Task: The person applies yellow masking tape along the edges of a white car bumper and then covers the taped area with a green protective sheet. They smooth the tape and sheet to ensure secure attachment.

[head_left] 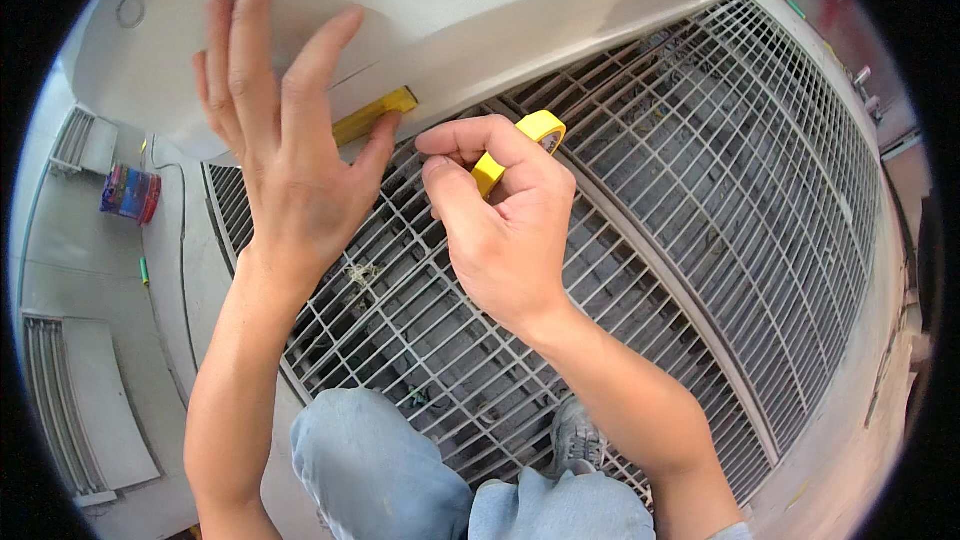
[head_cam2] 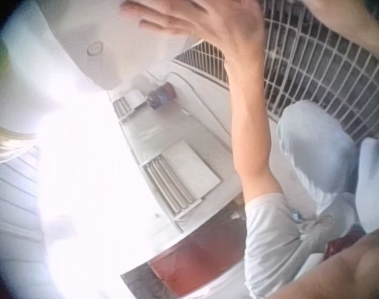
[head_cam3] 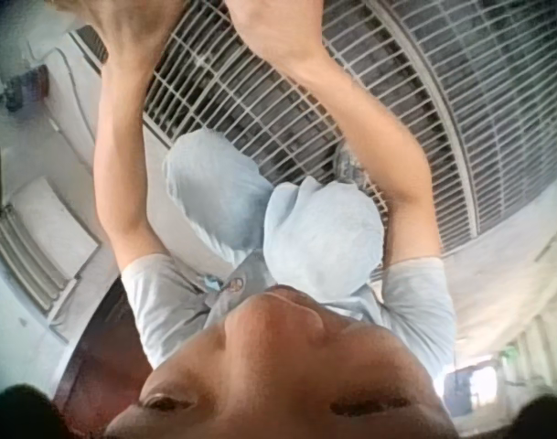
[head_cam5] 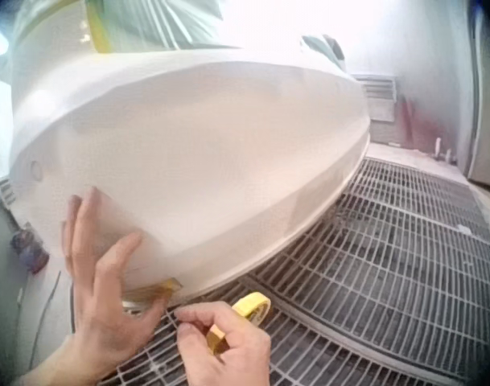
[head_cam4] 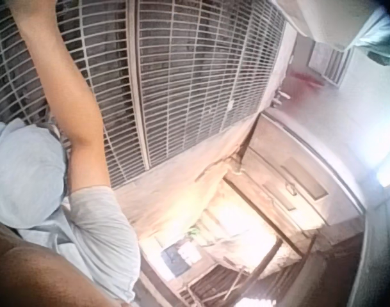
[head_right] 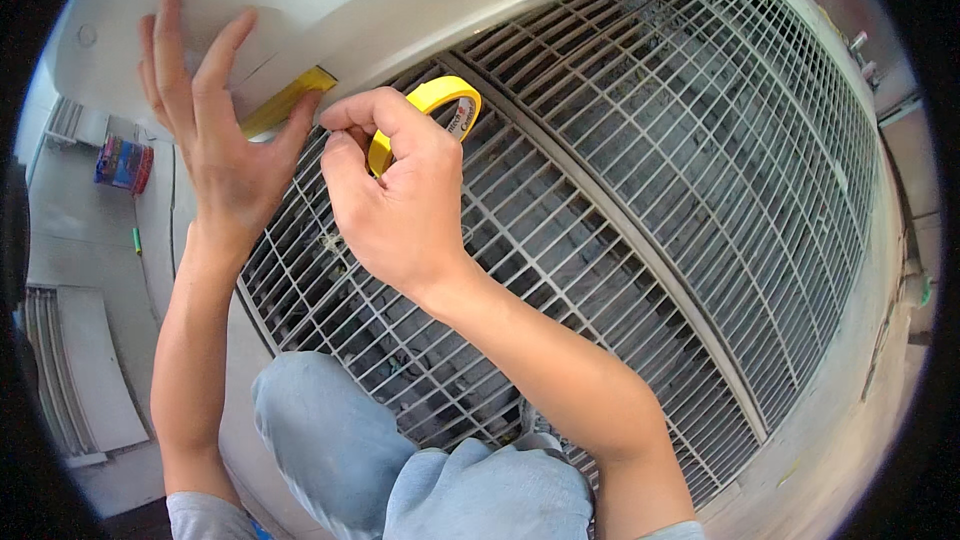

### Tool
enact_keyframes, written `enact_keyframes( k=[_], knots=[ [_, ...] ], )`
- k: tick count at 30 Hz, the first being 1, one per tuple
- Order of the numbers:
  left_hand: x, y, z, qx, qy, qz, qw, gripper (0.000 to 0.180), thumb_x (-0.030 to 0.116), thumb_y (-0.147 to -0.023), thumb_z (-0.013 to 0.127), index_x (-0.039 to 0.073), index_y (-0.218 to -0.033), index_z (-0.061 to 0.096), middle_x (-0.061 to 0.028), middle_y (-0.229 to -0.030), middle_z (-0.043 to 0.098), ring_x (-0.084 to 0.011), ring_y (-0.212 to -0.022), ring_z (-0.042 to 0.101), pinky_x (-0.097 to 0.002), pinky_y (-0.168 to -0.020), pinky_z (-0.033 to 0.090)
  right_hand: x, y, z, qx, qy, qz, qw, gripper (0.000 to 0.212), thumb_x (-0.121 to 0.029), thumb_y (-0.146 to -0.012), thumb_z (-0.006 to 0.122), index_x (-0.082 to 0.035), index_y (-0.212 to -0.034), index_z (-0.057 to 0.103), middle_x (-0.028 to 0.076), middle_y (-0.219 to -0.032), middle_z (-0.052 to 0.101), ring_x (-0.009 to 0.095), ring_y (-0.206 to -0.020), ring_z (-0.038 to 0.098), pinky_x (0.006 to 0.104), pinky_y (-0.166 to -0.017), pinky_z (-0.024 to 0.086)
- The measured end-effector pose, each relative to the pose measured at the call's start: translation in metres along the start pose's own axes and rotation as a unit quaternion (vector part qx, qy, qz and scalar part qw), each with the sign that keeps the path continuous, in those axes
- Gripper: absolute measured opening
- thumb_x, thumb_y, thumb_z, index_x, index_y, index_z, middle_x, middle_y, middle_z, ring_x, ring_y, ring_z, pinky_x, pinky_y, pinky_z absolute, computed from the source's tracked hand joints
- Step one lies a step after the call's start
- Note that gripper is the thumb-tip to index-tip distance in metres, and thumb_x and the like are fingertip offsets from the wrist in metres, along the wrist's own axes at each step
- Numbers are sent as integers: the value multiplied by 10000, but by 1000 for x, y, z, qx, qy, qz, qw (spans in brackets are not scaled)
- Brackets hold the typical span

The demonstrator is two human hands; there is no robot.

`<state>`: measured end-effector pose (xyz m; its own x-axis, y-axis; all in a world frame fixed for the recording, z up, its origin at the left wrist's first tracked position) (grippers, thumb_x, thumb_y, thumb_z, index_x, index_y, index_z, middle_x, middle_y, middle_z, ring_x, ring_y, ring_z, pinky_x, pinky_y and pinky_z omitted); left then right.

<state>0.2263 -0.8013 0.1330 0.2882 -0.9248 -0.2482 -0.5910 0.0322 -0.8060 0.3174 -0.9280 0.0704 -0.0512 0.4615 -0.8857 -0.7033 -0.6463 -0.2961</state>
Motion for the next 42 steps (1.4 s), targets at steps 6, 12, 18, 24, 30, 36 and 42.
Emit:
enact_keyframes(
  k=[6, 12, 18, 24, 30, 36, 42],
  knots=[
    [1, 25, -14, 38, 17, -44, 998, 650, 54, -702, 856, 76, -1315, 642, -241, -1596, 440, -454, -1502, 353, -515, -1212, 296, 1, -4, 10, -62, 167, -299, 937, 109, 81, -816, 651, 6, -889, 680, 97, -808, 668, 206, -787, 653, 464, -996, 539],
    [15, 70, -30, 25, 54, -85, 995, 525, 71, -770, 849, 54, -1255, 647, -244, -1526, 505, -453, -1462, 405, -522, -1188, 329, 4, -4, 9, -111, 95, -224, 963, 124, 86, -827, 609, 14, -893, 685, 74, -835, 635, 164, -796, 606, 588, -1177, 408],
    [23, 100, -44, 10, 104, -155, 982, 493, -4, -712, 826, 78, -1182, 701, -214, -1454, 572, -424, -1407, 455, -483, -1132, 409, -22, -8, 13, -68, -85, -42, 993, 104, 54, -870, 590, 30, -935, 667, 60, -790, 649, 137, -755, 618, 493, -1252, 326],
    [23, 107, -46, 18, 149, -194, 970, 494, -10, -660, 812, 62, -1140, 724, -205, -1430, 599, -411, -1396, 490, -479, -1104, 427, -42, -22, 15, -8, -188, 62, 980, 204, -138, -915, 509, 24, -968, 621, 149, -881, 591, 252, -772, 558, 657, -1231, 303],
    [25, 106, -49, 1, 165, -212, 963, 476, -2, -660, 829, 55, -1117, 708, -205, -1429, 584, -429, -1415, 475, -511, -1138, 413, -42, -21, 21, 9, -202, 75, 976, 229, -179, -924, 529, 33, -930, 617, 155, -881, 553, 275, -777, 526, 659, -1230, 312],
    [34, 97, -45, 7, 237, -213, 948, 444, -3, -691, 822, 36, -1117, 702, -166, -1286, 656, -381, -1200, 623, -466, -1008, 507, -48, -26, 11, -11, -253, 129, 959, 237, -188, -947, 535, 33, -914, 614, 155, -881, 553, 278, -800, 535, 642, -1218, 353],
    [47, 97, -41, -113, 508, -445, 729, 300, 192, -983, 766, -60, -1124, 683, -86, -818, 698, -131, -706, 644, -288, -658, 537, -42, 28, -4, -179, 132, 192, 956, 608, 22, -942, 583, 55, -1514, 380, 91, -892, 611, 142, -844, 608, 298, -821, 542]
  ],
)
Point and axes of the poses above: each hand's wrist, its own y-axis away from the middle knuckle, its own z-axis out of the palm, x = y × z, the point moved 1 cm from there along -y, towards the middle knuckle
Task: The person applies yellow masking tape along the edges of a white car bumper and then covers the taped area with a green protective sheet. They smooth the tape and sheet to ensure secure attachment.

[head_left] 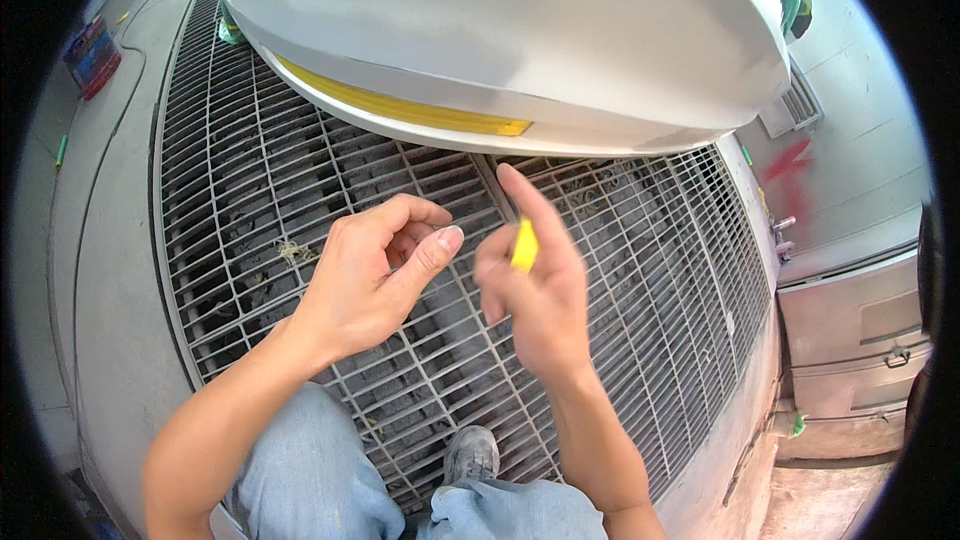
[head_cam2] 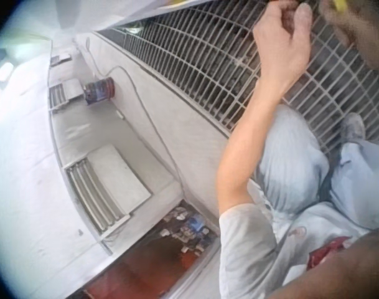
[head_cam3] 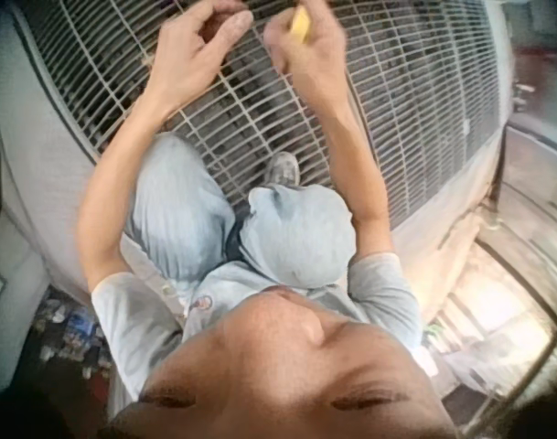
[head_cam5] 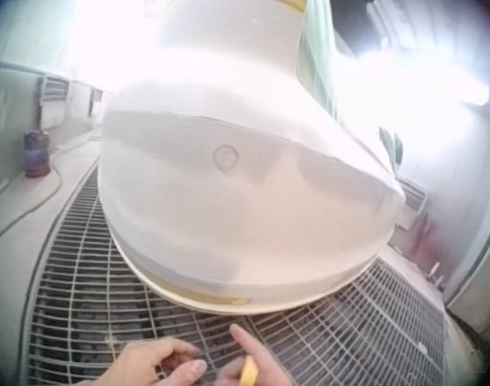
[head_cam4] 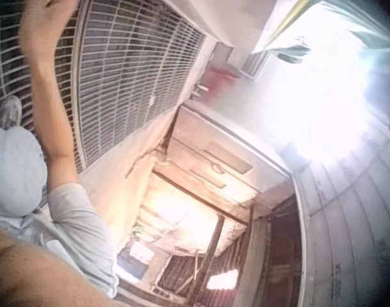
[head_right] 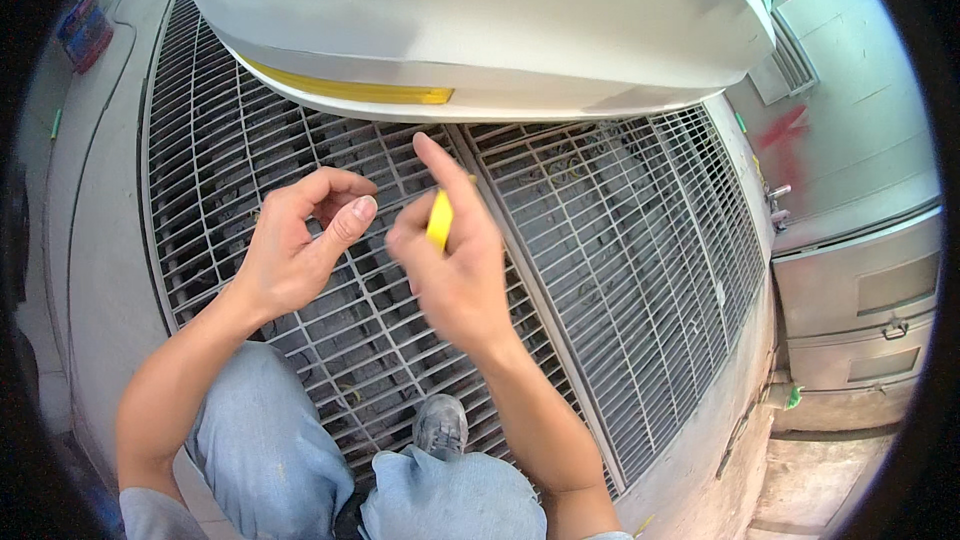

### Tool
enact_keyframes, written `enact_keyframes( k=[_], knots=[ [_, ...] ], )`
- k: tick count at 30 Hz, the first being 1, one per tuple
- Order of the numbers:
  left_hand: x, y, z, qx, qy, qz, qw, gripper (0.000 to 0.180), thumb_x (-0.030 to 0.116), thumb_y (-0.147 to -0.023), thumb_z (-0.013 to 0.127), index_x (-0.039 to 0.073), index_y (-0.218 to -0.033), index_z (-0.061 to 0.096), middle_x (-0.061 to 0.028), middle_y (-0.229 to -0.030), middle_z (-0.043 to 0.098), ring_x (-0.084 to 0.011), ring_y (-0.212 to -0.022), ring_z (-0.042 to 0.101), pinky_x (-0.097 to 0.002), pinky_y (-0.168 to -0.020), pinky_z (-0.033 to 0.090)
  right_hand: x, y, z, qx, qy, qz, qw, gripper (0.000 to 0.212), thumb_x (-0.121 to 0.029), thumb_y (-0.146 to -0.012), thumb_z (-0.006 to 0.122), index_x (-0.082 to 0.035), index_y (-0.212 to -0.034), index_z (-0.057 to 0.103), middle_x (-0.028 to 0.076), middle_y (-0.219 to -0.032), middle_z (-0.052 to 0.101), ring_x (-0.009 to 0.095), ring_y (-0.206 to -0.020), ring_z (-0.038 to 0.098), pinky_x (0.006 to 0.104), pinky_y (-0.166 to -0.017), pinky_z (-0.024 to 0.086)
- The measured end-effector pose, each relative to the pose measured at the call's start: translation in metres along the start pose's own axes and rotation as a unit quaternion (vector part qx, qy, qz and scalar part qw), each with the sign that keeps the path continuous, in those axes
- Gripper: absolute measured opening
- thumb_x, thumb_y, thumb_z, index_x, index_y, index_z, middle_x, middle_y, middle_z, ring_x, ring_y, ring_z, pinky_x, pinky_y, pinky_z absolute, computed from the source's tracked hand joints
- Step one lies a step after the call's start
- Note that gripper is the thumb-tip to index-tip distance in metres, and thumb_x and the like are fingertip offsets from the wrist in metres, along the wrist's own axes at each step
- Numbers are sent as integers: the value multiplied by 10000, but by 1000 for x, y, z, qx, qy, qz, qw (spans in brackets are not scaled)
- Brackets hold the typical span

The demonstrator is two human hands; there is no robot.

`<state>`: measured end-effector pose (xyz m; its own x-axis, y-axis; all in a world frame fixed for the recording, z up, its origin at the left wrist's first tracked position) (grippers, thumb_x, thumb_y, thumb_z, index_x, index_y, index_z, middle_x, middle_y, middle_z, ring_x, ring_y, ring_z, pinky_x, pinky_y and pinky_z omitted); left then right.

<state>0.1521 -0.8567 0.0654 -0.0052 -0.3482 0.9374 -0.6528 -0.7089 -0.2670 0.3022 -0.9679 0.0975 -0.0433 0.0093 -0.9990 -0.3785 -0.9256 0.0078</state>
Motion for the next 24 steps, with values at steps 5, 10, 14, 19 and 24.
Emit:
enact_keyframes(
  k=[5, 10, 14, 19, 24],
  knots=[
    [0, 3, 6, -162, 0, -128, 978, 396, 229, -917, 840, -35, -1176, 697, -33, -898, 725, -99, -786, 625, -286, -764, 537, 23, 22, -5, -96, 217, 55, 970, 923, -43, -920, 592, 85, -1638, 27, 310, -1145, 655, 436, -1078, 690, 437, -978, 521],
    [2, 3, 9, -187, -42, -150, 970, 398, 178, -830, 905, -27, -1107, 706, -33, -856, 713, -97, -767, 620, -282, -739, 536, 31, 23, -17, -163, 290, 4, 943, 904, -91, -925, 572, 157, -1597, 20, 421, -1131, 644, 548, -1056, 669, 517, -984, 522],
    [0, 3, 13, -194, -25, -153, 969, 262, 140, -850, 886, -10, -987, 721, -28, -816, 696, -96, -743, 613, -284, -727, 534, 37, 26, -22, -210, 319, 1, 924, 875, -127, -949, 551, 185, -1580, 32, 433, -1119, 643, 550, -1057, 664, 545, -964, 517],
    [1, 4, 12, -196, -55, -57, 977, 125, 62, -918, 773, -20, -875, 689, -99, -757, 693, -181, -670, 643, -343, -637, 518, 37, 28, -19, -154, 258, 4, 954, 686, -187, -1044, 542, 113, -1567, 216, 362, -997, 684, 522, -958, 688, 546, -884, 532],
    [2, 3, 10, -107, -198, 51, 973, 165, 107, -881, 801, 3, -853, 676, -134, -796, 691, -316, -724, 667, -404, -649, 507, 34, 25, -18, -101, 281, -6, 954, 254, -119, -1070, 517, 19, -1279, 478, 263, -749, 655, 503, -772, 664, 573, -690, 503]
  ],
)
Point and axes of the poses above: each hand's wrist, its own y-axis away from the middle knuckle, its own z-axis out of the palm, x = y × z, the point moved 1 cm from there along -y, towards the middle knuckle
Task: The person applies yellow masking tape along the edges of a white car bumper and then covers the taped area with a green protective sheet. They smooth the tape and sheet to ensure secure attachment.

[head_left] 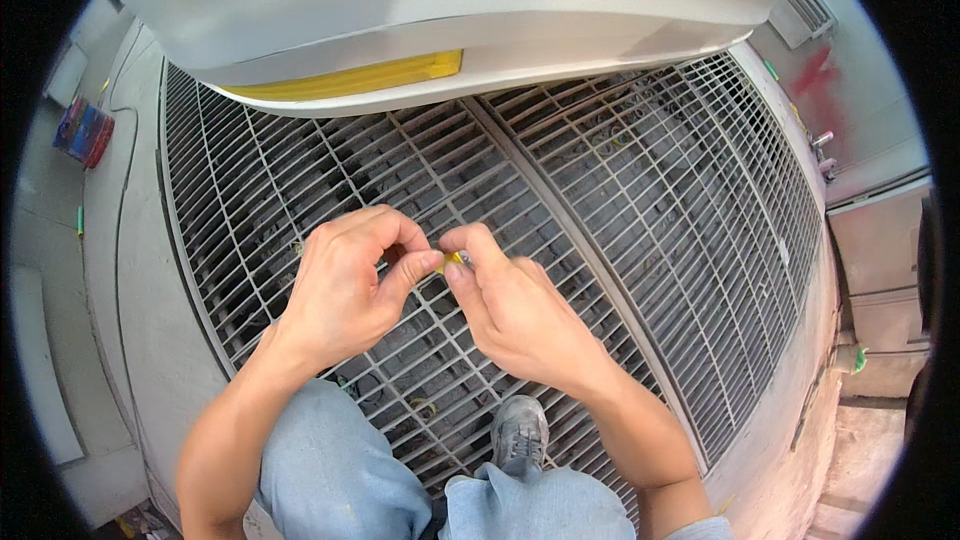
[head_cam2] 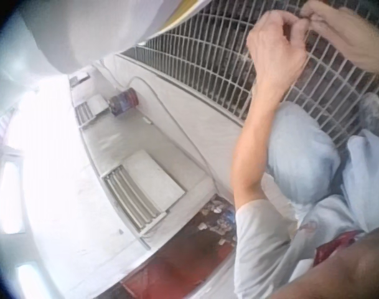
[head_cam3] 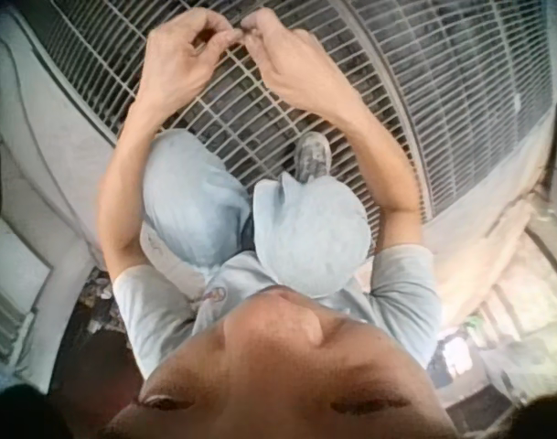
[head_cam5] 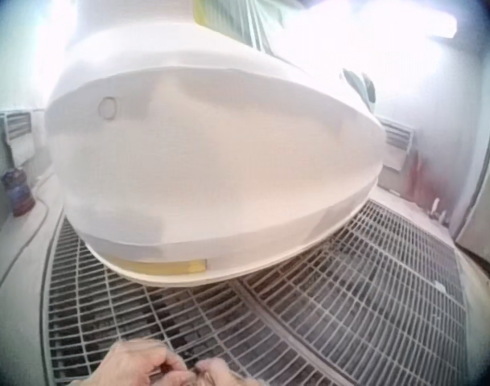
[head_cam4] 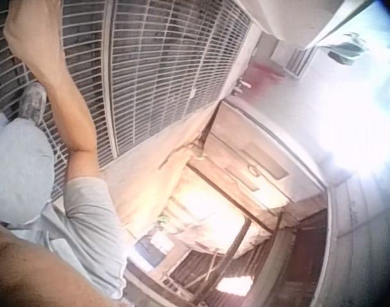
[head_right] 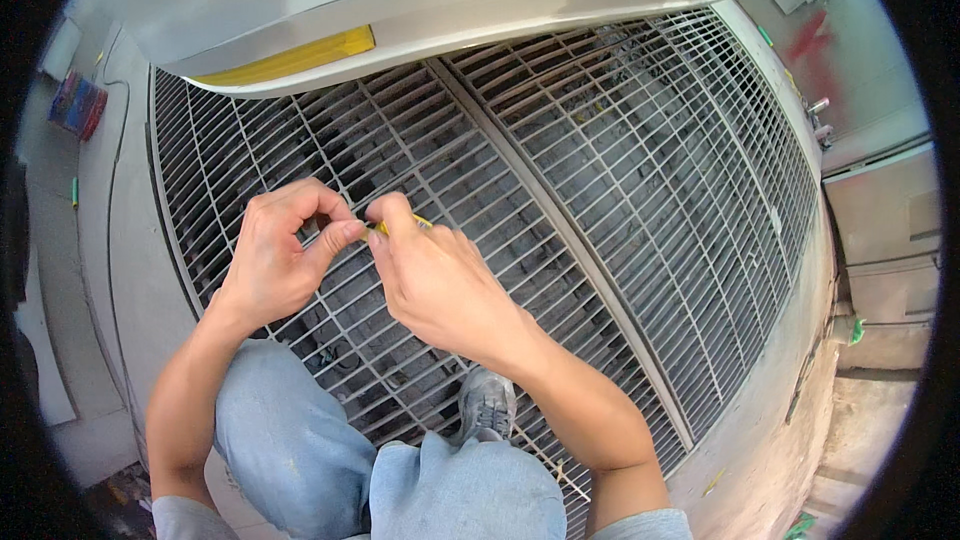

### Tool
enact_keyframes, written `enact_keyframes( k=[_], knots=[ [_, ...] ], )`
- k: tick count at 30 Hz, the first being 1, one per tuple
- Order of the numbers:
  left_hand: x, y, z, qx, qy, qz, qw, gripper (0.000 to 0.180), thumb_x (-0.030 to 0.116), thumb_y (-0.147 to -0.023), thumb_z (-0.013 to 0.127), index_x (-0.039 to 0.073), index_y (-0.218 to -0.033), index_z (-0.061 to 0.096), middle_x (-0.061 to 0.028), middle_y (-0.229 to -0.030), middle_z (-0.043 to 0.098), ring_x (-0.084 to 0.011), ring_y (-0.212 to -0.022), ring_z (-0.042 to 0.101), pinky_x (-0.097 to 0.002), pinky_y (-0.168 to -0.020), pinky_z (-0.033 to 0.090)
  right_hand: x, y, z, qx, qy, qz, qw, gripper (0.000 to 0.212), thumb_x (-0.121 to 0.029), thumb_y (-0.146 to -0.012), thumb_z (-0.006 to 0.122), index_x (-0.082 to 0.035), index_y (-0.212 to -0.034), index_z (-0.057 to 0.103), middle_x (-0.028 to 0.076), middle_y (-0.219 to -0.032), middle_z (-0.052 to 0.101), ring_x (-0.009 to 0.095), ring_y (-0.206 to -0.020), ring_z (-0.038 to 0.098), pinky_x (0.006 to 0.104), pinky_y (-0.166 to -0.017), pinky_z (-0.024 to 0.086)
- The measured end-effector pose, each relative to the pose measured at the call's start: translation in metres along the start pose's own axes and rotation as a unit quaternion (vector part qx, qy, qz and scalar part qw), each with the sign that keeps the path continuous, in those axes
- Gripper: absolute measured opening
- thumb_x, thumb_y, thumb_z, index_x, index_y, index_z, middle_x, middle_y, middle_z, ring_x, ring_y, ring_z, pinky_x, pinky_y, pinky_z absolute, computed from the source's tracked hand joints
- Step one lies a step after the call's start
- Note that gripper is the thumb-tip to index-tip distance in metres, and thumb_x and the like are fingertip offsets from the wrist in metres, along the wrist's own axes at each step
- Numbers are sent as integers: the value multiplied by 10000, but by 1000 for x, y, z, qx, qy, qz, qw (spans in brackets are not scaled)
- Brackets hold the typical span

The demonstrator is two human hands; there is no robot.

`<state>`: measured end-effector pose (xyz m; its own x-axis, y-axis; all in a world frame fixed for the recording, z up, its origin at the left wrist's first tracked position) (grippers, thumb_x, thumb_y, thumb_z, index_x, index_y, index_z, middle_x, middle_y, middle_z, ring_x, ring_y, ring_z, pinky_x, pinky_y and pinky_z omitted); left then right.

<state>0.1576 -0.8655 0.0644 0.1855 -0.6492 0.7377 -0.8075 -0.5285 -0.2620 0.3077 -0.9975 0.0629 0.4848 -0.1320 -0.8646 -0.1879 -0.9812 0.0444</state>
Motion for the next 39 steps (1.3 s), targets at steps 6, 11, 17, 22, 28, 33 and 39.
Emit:
enact_keyframes(
  k=[6, 11, 17, 22, 28, 33, 39],
  knots=[
    [12, -14, -2, 125, -140, 189, 964, 128, 20, -819, 812, 22, -841, 686, -111, -813, 710, -310, -733, 678, -392, -647, 532, 14, -27, 9, 147, -111, 22, 983, 143, -91, -1044, 550, 38, -1082, 599, 249, -808, 673, 401, -762, 703, 482, -680, 538],
    [16, -49, -15, 210, 56, -21, 976, 142, 93, -922, 828, -21, -999, 794, -31, -814, 759, -62, -700, 647, -233, -647, 522, 30, -41, 5, 333, -223, -4, 916, 289, -143, -1064, 585, 7, -1310, 600, 48, -773, 608, 111, -700, 563, 309, -631, 481],
    [12, -79, -2, 285, 38, -17, 958, 162, 107, -918, 843, -29, -1001, 816, -15, -805, 767, -41, -721, 652, -198, -679, 518, 19, -35, 12, 318, -238, -27, 917, 593, -198, -1023, 663, 8, -1542, 465, 67, -779, 600, 137, -685, 565, 308, -663, 493],
    [5, -80, 8, 311, 16, 19, 950, 146, 92, -914, 839, -28, -994, 815, -12, -800, 766, -36, -714, 646, -196, -686, 517, 12, -43, 7, 307, -214, -37, 927, 620, -202, -972, 707, -34, -1533, 501, 118, -881, 618, 211, -740, 589, 360, -707, 517],
    [2, -82, 11, 324, 10, 35, 945, 136, 84, -915, 834, -27, -991, 815, -13, -808, 768, -33, -719, 642, -197, -689, 518, 2, -53, 8, 314, -130, -93, 936, 568, -58, -910, 698, -70, -1469, 605, 95, -928, 551, 159, -723, 534, 315, -668, 475],
    [2, -81, 12, 330, 17, 35, 943, 140, 78, -919, 826, -35, -1000, 810, -28, -836, 774, -45, -746, 660, -211, -717, 536, -2, -60, 4, 317, -84, -103, 939, 554, -22, -905, 637, -51, -1458, 602, 160, -980, 591, 235, -768, 590, 362, -716, 508],
    [0, -79, 12, 320, 20, 53, 946, 140, 71, -918, 821, -37, -1006, 809, -48, -861, 779, -65, -766, 680, -221, -744, 545, 0, -55, 2, 310, -93, -88, 942, 549, -7, -902, 616, -54, -1448, 611, 170, -985, 594, 239, -755, 594, 360, -698, 511]
  ],
)
Point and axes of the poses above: each hand's wrist, its own y-axis away from the middle knuckle, its own z-axis out of the palm, x = y × z, the point moved 1 cm from there along -y, towards the middle knuckle
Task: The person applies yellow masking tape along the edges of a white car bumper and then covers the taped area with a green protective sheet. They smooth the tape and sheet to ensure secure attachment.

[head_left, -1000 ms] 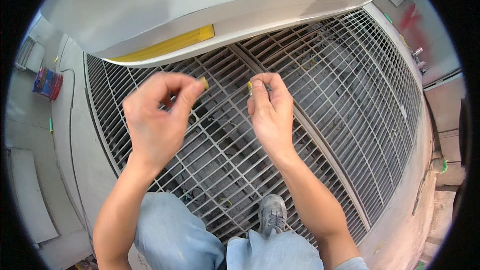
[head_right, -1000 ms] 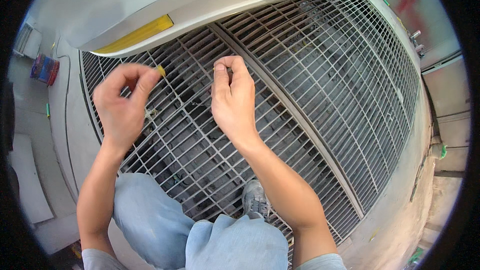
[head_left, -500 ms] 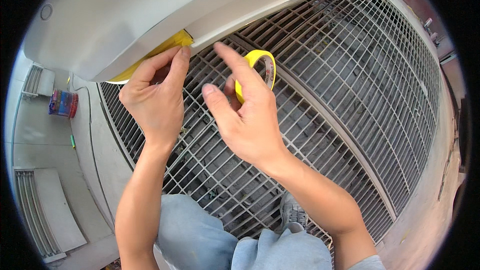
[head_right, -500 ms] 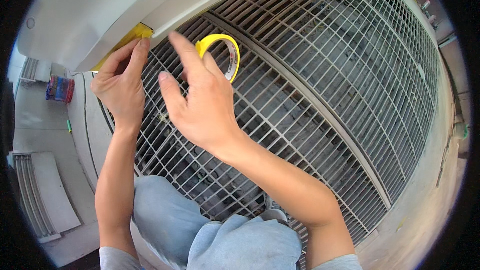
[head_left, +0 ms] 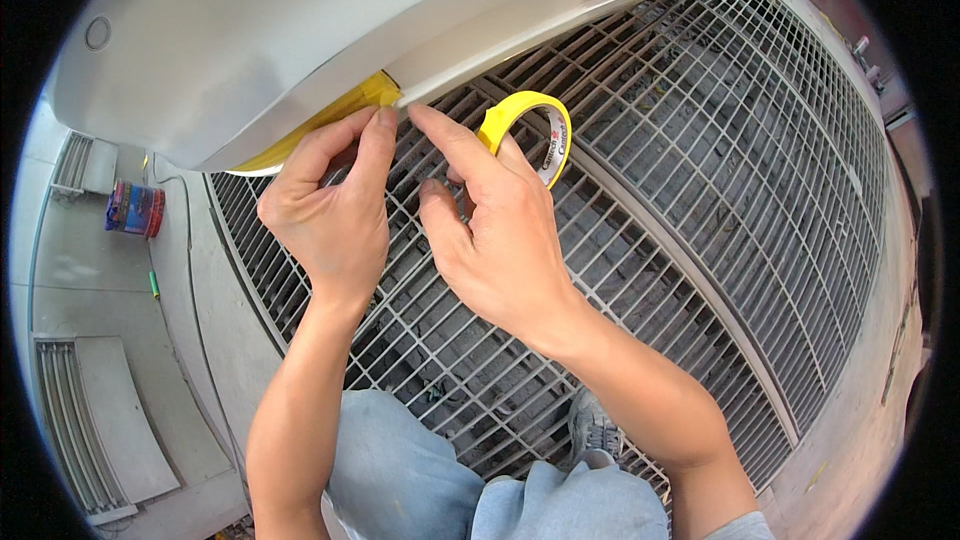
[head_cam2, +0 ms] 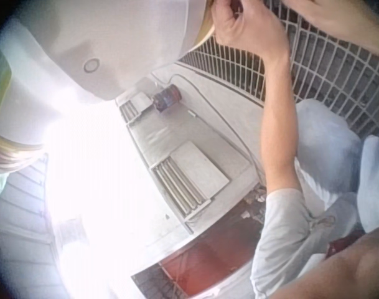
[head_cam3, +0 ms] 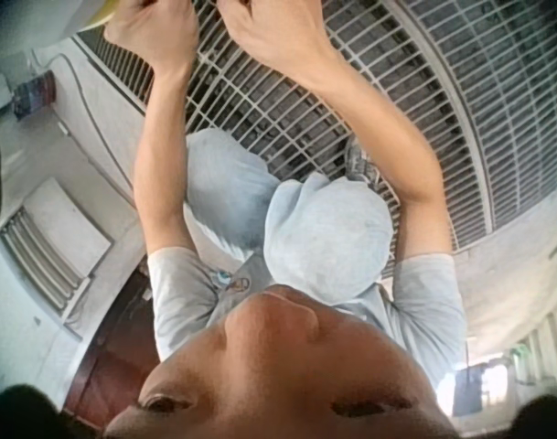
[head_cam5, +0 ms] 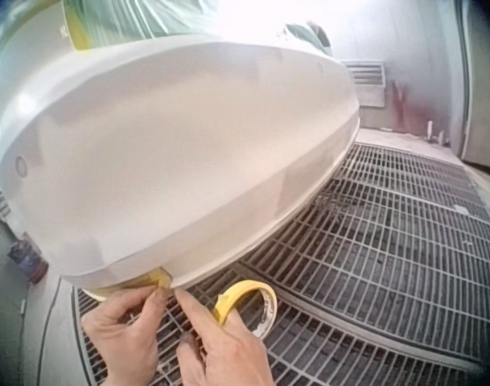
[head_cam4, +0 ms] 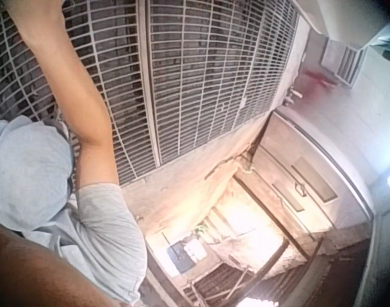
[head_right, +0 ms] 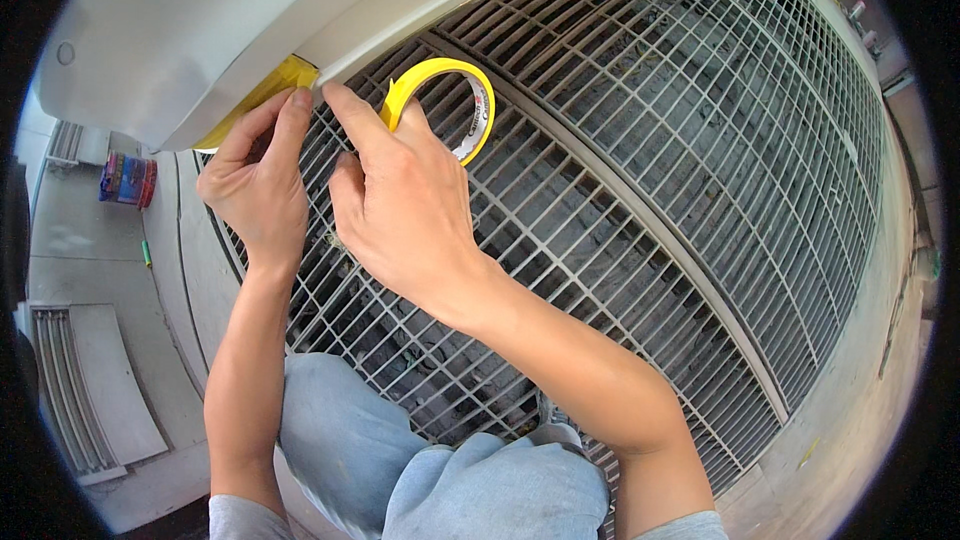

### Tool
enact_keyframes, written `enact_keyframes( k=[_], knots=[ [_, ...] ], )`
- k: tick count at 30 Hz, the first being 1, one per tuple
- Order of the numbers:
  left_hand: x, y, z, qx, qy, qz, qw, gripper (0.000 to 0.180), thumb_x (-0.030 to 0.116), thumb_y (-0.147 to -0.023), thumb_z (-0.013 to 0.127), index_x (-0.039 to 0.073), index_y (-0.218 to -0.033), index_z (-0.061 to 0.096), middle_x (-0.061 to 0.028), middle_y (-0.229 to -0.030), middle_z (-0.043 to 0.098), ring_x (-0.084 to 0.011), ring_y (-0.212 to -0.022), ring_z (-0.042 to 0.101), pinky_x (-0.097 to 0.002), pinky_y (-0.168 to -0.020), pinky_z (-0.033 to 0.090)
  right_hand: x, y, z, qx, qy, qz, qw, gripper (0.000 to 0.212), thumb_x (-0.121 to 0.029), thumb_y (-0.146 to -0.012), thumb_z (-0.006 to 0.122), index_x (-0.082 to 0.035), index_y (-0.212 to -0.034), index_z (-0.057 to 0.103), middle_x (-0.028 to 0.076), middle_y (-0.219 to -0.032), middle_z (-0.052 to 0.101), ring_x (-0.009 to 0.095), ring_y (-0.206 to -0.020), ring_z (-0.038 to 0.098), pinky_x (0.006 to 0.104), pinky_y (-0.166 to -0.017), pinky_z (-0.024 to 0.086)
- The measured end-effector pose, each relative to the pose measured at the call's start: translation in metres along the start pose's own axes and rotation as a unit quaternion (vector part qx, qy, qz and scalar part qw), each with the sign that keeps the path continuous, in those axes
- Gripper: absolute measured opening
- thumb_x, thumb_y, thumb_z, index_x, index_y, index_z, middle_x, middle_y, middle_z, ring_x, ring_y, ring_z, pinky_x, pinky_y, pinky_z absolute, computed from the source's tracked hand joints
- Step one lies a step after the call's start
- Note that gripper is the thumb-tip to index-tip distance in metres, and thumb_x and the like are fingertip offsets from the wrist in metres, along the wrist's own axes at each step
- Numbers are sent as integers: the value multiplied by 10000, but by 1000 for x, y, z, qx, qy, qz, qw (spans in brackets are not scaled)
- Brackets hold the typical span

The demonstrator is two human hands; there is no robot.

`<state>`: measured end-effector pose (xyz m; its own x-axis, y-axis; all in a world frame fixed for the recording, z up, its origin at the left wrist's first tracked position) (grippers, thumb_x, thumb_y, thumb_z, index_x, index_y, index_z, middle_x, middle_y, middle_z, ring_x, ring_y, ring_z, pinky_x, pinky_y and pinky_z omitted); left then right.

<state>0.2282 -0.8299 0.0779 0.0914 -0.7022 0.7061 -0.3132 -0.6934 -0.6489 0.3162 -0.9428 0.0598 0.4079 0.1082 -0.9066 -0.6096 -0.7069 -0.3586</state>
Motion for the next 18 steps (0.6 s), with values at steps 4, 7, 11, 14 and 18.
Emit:
enact_keyframes(
  k=[4, 7, 11, 14, 18],
  knots=[
    [0, 1, 1, -1, -12, 11, 1000, 139, 68, -918, 821, -34, -1013, 812, -52, -867, 782, -69, -770, 681, -223, -744, 544, 1, -2, 1, -7, 15, -14, 1000, 563, 16, -887, 599, -51, -1446, 612, 171, -987, 591, 236, -751, 594, 366, -693, 510],
    [0, 2, 2, 10, -11, -1, 1000, 140, 67, -919, 821, -33, -1017, 813, -54, -868, 784, -67, -766, 676, -224, -740, 542, -1, -4, 1, -16, 13, -8, 1000, 576, 35, -875, 583, -47, -1444, 611, 188, -993, 596, 264, -769, 609, 384, -714, 513],
    [1, 2, 4, 20, -14, -6, 1000, 140, 68, -920, 820, -36, -1015, 813, -55, -860, 783, -66, -753, 670, -225, -732, 541, -4, -7, 0, -18, 27, -17, 999, 582, 53, -867, 561, -41, -1439, 610, 225, -1028, 602, 321, -807, 635, 418, -744, 522],
    [0, 1, 5, 26, -13, -14, 999, 141, 66, -917, 821, -39, -1011, 810, -59, -846, 779, -68, -746, 671, -225, -723, 541, -7, -9, -2, -32, 36, -15, 999, 577, 34, -869, 576, -31, -1442, 592, 271, -1059, 600, 395, -856, 666, 464, -768, 544],
    [0, 0, 6, 31, -27, -15, 999, 133, 61, -914, 819, -38, -1003, 808, -61, -843, 778, -72, -740, 676, -228, -721, 545, -14, -13, -5, -50, 49, -26, 997, 581, -13, -875, 622, 4, -1451, 550, 333, -1076, 585, 483, -896, 690, 523, -791, 571]
  ],
)
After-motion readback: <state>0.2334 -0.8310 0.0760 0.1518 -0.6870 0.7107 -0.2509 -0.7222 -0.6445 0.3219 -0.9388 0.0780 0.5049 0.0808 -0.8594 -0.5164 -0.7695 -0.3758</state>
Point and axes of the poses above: each hand's wrist, its own y-axis away from the middle knuckle, its own z-axis out of the palm, x = y × z, the point moved 1 cm from there along -y, towards the middle knuckle
